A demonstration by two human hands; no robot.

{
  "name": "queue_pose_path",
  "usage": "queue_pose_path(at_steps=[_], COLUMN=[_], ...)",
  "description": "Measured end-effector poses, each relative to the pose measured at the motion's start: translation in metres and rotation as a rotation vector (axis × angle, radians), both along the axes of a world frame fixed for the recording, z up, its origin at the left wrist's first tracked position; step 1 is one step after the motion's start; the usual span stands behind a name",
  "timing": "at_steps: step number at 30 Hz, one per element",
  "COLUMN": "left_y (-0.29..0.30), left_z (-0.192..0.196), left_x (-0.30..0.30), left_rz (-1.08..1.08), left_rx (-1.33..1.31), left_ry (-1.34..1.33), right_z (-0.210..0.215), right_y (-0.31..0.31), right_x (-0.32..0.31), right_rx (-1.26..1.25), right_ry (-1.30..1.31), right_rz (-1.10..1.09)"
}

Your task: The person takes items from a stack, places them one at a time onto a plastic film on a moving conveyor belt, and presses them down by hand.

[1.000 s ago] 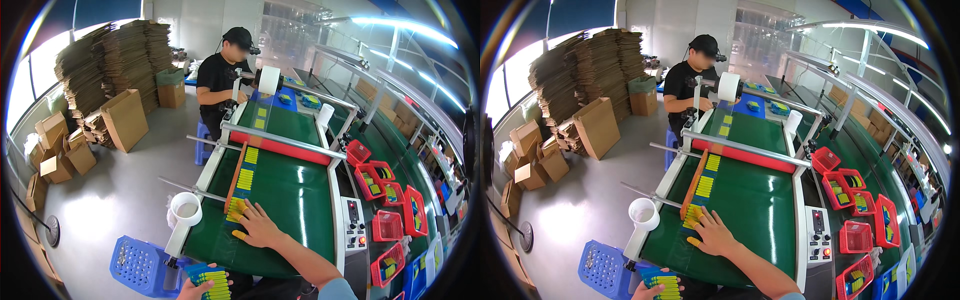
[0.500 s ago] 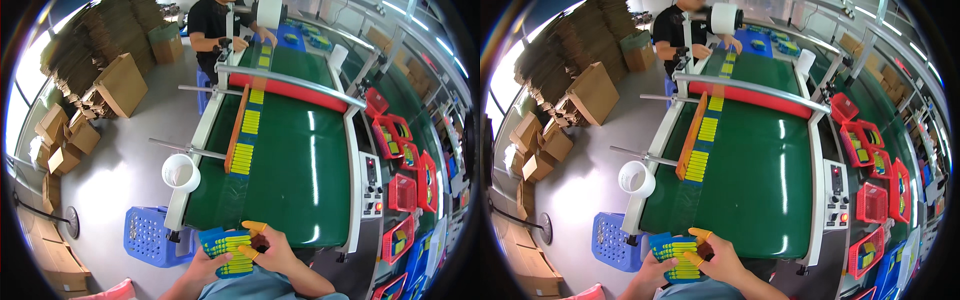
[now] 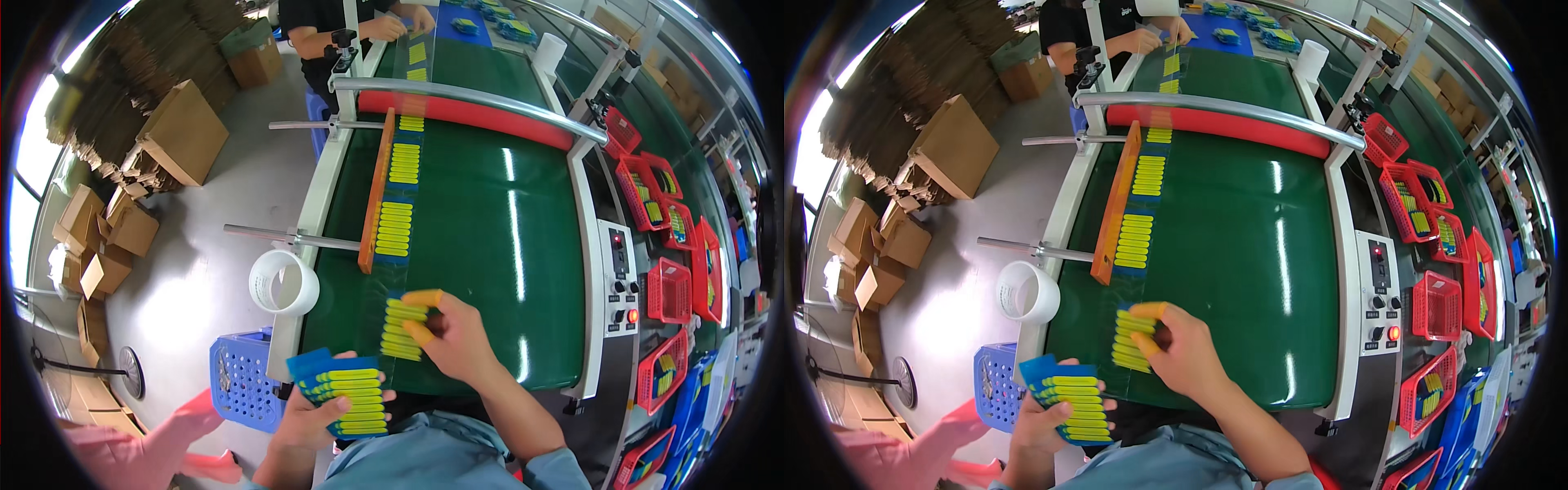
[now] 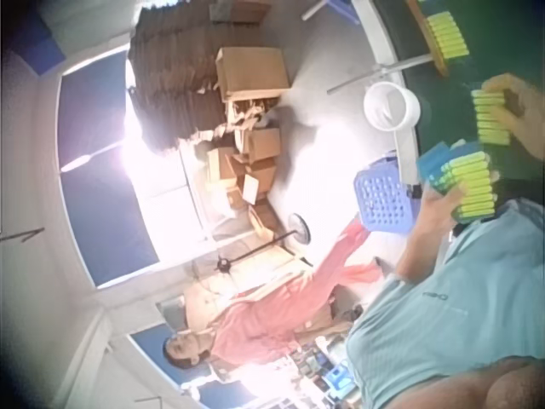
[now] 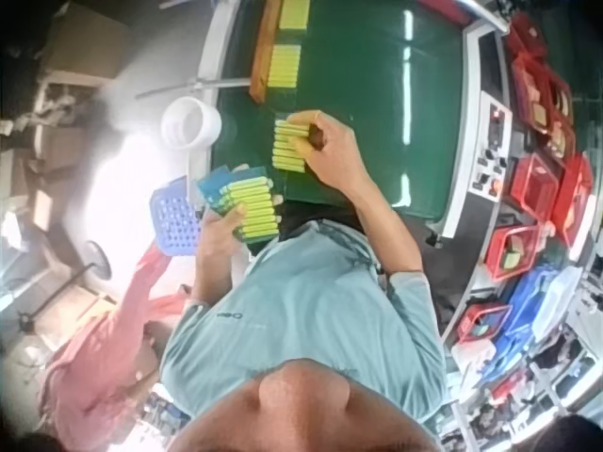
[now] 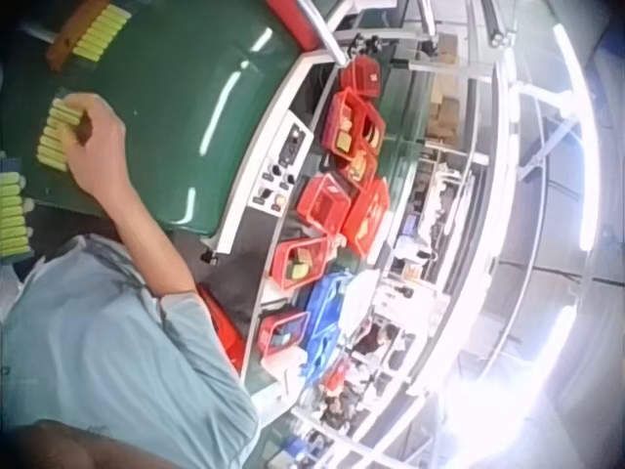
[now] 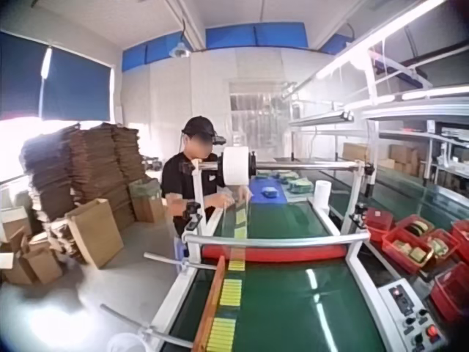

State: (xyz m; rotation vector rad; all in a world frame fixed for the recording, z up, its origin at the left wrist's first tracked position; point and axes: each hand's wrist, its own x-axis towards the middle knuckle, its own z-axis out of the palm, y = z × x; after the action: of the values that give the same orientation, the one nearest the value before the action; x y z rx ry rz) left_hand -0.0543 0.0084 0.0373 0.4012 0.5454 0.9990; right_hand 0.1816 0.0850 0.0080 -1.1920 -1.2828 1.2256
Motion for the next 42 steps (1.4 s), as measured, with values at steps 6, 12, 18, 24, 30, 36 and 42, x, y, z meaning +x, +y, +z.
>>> queue_pose_path(at_steps=[6, 12, 18, 24, 30, 36, 42], left_y=[-0.005, -0.009, -0.002, 0.003, 0.011, 0.010, 0.009], left_z=[-0.005, -0.017, -0.014, -0.007, -0.002, 0.003, -0.010], left_x=[0.024, 0.011, 0.014, 0.022, 0.017, 0.010, 0.003], left_rz=[-0.213, -0.198, -0.225, -0.219, -0.206, -0.147, -0.099], left_rx=[-0.154, -0.166, -0.157, -0.208, -0.189, -0.136, -0.104], left_ry=[-0.043, -0.009, -0.004, 0.101, 0.000, -0.006, 0.265], right_z=[0.015, -0.002, -0.006, -0.011, -0.010, 0.040, 0.045], right_y=[0.039, 0.031, 0.038, 0.043, 0.051, 0.041, -0.015], right_x=[-0.018, -0.008, -0.013, -0.020, -0.015, -0.004, -0.007], right_rx=[0.399, 0.508, 0.507, 0.477, 0.486, 0.582, -0.036], right_ry=[-1.106, -1.115, -1.187, -1.139, -1.185, -1.003, -0.173], right_rz=[-0.045, 0.129, 0.139, 0.140, 0.171, -0.005, 0.319])
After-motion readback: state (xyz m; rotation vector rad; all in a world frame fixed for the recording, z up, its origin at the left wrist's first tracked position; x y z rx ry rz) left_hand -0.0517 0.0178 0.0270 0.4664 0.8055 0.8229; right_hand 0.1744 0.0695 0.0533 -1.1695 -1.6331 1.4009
